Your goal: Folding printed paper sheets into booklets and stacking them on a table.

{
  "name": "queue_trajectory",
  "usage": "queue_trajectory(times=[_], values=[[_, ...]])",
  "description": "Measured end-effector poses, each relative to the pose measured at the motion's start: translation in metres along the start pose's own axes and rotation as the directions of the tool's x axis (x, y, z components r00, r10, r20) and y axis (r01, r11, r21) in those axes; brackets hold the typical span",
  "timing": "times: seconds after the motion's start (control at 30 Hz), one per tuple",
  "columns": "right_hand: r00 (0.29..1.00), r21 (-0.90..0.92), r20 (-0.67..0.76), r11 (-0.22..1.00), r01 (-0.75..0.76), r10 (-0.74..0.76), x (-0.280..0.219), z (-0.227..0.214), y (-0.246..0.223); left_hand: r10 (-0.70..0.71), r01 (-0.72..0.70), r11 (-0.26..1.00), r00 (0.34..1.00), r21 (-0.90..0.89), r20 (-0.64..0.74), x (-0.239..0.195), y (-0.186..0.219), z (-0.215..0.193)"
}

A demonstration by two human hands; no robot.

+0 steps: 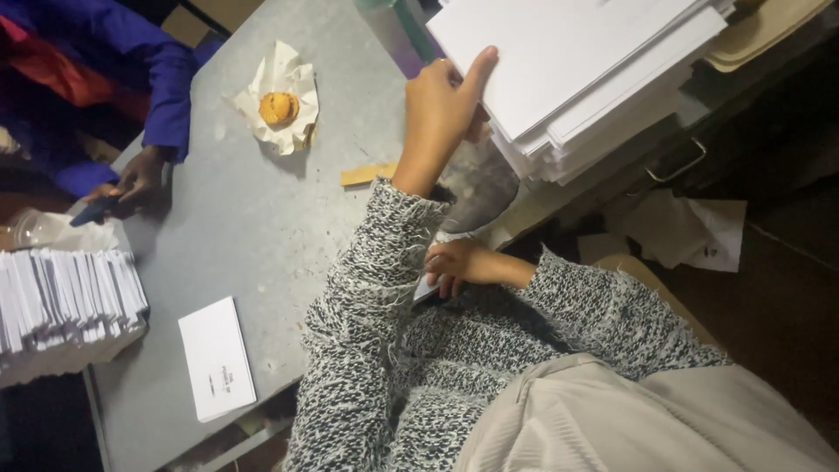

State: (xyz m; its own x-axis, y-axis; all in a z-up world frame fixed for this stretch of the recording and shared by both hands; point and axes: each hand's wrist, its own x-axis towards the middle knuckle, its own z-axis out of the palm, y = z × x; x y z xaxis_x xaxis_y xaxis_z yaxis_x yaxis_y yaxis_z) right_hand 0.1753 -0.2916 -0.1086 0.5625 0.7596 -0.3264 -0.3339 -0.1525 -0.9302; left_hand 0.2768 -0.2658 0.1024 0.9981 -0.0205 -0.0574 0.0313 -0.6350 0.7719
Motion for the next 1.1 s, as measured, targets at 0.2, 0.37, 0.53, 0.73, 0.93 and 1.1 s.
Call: queue_trajectory(times=[0.2, 0.37, 0.53, 0.73, 0.93, 1.1], values=[[0.999, -0.047, -0.008, 0.998, -0.049, 0.048, -0.003, 0.001, -0.011, -0.063, 0.063, 0.998, 0.998, -0.018, 0.010, -0.008, 0.004, -0.002], [0.999, 0.035, 0.014, 0.999, 0.036, -0.036, 0.011, -0.005, 0.031, -0.091, 0.092, 0.995, 0.996, -0.038, 0.017, -0.033, -0.008, -0.022], [0.974, -0.004, 0.137, 0.983, 0.184, -0.182, 0.017, -0.006, 0.048, -0.072, 0.074, 0.995, 0.997, 0.065, -0.020, -0.067, -0.113, -0.068], [1.000, 0.004, -0.003, 1.000, 0.021, -0.021, 0.007, 0.004, 0.042, -0.229, 0.297, 0.948, 0.884, 0.111, -0.408, -0.156, -0.323, -0.150], [0.997, -0.172, -0.071, 0.985, -0.023, 0.011, -0.006, 0.014, 0.016, -0.071, 0.395, 0.904, 0.521, 0.166, -0.851, -0.298, -0.550, -0.225], [0.980, -0.184, -0.195, 0.979, -0.085, 0.048, -0.011, 0.033, -0.009, -0.667, 0.865, 0.501, 0.403, 0.024, -0.627, -0.352, -0.596, -0.290]])
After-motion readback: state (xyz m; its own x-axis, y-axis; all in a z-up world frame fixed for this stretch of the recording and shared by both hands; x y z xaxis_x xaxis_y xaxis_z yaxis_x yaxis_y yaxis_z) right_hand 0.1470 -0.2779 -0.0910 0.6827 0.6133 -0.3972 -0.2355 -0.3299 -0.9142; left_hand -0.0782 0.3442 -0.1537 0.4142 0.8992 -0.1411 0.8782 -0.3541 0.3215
